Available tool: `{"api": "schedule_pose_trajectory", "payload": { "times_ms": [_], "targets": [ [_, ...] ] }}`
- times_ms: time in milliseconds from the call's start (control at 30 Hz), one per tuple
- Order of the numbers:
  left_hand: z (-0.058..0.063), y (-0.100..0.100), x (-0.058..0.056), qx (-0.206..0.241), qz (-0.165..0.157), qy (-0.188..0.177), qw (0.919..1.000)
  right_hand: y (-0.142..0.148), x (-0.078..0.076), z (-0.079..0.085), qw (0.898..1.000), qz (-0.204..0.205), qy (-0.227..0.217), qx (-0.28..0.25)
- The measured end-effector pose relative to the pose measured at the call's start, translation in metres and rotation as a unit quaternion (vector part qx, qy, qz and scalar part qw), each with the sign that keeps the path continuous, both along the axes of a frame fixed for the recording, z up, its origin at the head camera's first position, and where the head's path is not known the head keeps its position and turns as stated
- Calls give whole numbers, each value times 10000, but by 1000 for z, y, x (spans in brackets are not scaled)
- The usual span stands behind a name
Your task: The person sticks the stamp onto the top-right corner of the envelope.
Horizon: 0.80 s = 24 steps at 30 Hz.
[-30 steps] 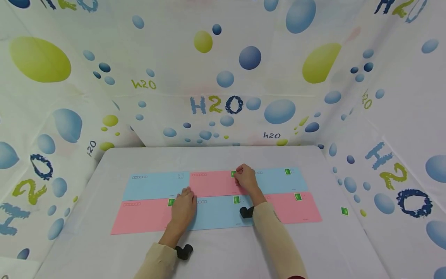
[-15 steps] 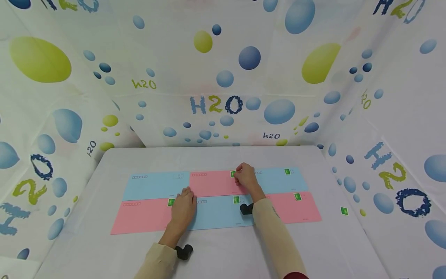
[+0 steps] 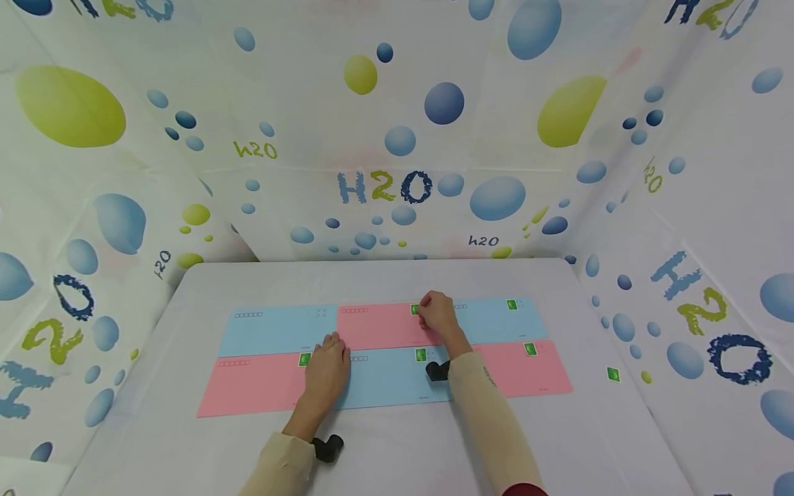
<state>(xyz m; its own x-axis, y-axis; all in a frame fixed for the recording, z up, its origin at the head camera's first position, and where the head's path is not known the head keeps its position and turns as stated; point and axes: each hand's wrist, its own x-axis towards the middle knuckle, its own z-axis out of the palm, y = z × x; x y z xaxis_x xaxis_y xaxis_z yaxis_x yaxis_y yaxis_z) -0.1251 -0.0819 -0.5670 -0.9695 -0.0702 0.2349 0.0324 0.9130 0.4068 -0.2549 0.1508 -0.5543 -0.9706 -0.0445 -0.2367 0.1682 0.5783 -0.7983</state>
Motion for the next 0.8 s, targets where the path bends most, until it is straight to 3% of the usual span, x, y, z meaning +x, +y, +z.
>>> {"api": "schedule_pose_trajectory", "payload": {
  "times_ms": [200,467,800],
  "targets": [
    [1,0,0,44,27,16,10000,2,5,-2,9996,117,244,-76],
    [-1,0,1,91,-59,-23,9999,19,21,-5,9956,-189,738,-552],
    [-1,-1,1,125,-42,183,9997,41,39,9,9921,-186,1129,-520]
  ]
}}
